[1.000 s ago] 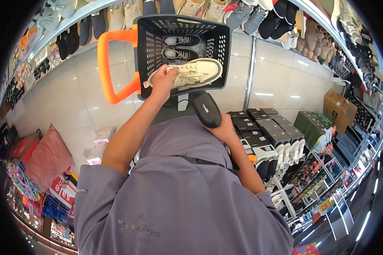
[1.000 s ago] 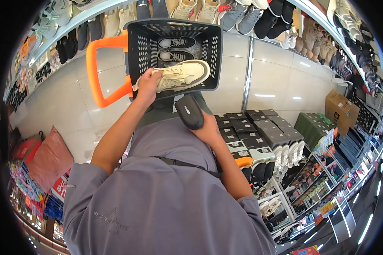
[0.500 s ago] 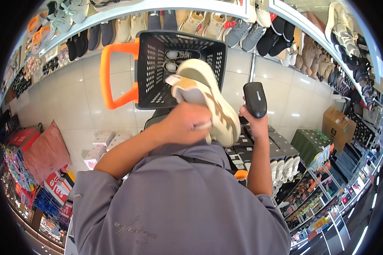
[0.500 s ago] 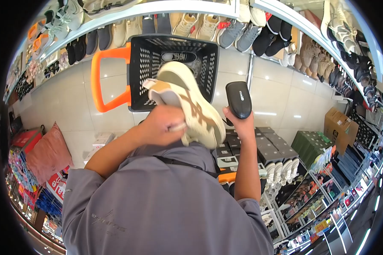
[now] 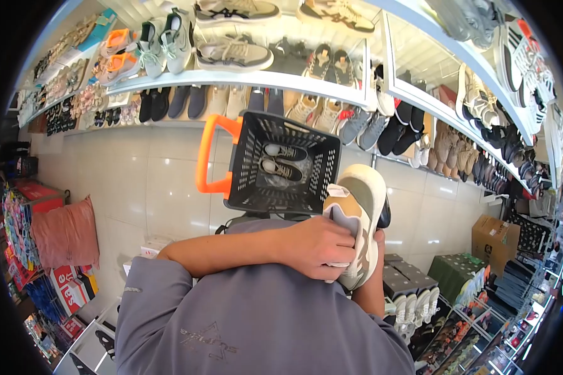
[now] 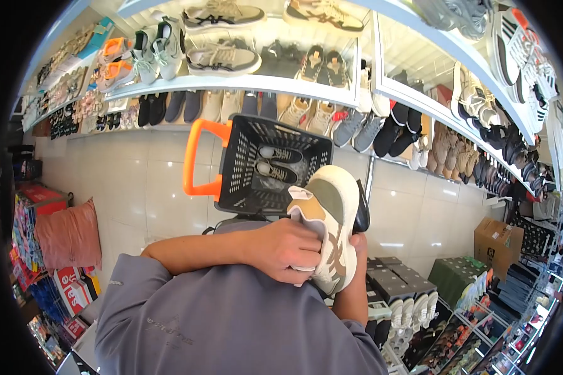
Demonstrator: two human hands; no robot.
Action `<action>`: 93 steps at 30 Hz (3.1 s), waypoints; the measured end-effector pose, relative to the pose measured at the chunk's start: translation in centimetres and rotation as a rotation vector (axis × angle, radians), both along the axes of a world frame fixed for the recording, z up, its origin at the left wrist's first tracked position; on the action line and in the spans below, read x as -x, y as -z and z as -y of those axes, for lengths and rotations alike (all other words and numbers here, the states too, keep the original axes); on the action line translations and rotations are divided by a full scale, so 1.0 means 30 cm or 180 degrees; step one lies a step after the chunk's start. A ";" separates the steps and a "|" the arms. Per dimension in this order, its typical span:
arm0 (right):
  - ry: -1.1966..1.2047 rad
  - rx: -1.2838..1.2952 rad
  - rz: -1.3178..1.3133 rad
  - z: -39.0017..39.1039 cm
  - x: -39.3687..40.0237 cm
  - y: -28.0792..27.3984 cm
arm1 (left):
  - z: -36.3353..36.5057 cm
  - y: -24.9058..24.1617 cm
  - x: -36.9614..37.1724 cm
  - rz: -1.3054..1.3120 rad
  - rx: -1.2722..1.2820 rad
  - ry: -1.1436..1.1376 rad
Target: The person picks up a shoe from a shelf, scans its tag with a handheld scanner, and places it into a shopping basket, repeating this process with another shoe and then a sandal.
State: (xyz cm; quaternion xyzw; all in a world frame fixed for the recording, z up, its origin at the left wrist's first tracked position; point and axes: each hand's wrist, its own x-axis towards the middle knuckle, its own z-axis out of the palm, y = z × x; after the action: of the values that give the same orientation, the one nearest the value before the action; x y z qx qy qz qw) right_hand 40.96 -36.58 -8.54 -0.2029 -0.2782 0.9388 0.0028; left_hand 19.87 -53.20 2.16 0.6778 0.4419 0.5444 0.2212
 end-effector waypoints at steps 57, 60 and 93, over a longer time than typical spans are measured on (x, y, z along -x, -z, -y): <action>0.1402 -0.3708 -0.0743 0.122 0.203 -0.426 | 0.105 -0.084 0.122 0.1920 0.1987 -0.0442; 0.1169 -0.3725 -0.0555 0.127 0.190 -0.431 | 0.131 -0.064 0.114 0.1951 0.1803 -0.0628; 0.1724 -0.1302 0.0069 0.049 0.249 -0.650 | 0.419 -0.024 0.348 0.2069 0.1992 -0.1437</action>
State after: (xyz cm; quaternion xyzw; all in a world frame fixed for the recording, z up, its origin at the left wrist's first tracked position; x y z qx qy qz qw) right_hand 33.49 -38.07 10.95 -0.2747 -0.3968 0.8265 0.2897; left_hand 9.43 -65.76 2.88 0.2620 0.6277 0.6030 0.4168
